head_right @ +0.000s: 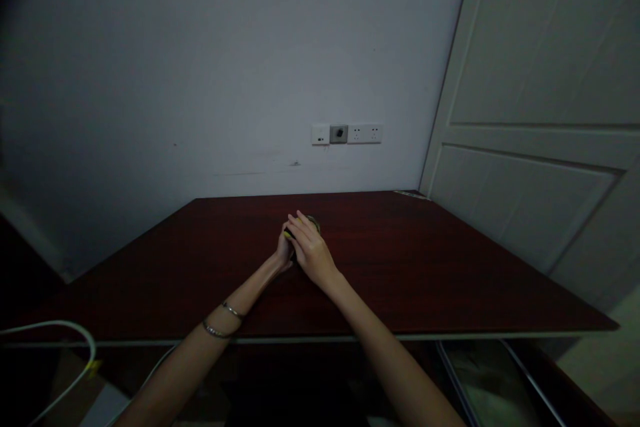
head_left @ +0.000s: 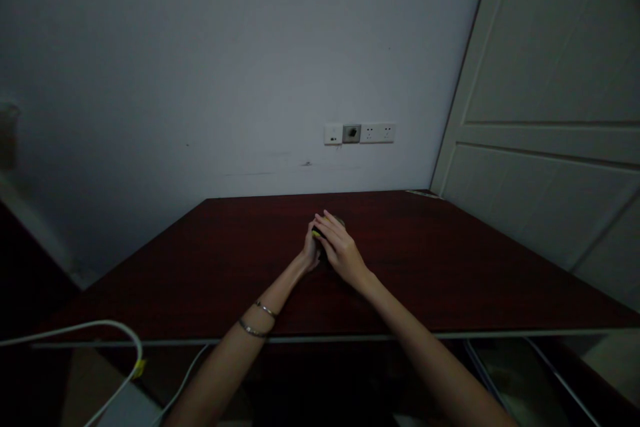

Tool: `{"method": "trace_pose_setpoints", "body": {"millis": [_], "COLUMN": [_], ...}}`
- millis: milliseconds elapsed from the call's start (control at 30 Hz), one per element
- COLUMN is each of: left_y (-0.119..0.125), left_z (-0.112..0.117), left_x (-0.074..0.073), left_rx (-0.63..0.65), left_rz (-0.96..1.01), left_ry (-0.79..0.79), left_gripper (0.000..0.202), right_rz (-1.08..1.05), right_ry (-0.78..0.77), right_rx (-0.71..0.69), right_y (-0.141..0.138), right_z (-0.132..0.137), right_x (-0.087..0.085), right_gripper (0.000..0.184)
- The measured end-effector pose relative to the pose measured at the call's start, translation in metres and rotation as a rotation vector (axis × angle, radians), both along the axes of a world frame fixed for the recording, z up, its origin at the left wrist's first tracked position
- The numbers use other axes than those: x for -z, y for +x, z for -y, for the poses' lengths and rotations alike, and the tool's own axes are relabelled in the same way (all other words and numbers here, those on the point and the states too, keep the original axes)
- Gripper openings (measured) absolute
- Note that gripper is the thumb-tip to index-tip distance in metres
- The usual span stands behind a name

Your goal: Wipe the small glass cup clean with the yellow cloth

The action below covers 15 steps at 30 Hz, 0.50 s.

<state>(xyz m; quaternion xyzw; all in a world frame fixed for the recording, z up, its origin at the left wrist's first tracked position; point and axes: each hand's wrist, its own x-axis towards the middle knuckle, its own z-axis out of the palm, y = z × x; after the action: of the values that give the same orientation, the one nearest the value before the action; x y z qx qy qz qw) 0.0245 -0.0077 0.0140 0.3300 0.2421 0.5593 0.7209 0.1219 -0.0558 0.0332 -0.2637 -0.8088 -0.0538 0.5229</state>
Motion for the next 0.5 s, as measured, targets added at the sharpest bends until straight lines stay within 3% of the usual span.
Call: {"method": "trace_pose_setpoints", "body": {"millis": [333, 500], "left_y": [0.0009, -0.0023], "left_z": [0.0015, -0.0001], "left_x": [-0.0028, -0.001], "left_rx": [-0.023, -0.033], "left_rz": [0.045, -0.014], "left_ry": [-0.026, -0.012], "left_gripper": [0.035, 0.035], "right_rz": [0.16, 0.124], "right_ry": [0.056, 0.045], "right_rx": [0.119, 0.112], "right_y": [0.0057, 0.0094], "right_z": [-0.0073, -0.0095], "right_x": [-0.0014, 0.001], "right_gripper": [0.044, 0.044]}}
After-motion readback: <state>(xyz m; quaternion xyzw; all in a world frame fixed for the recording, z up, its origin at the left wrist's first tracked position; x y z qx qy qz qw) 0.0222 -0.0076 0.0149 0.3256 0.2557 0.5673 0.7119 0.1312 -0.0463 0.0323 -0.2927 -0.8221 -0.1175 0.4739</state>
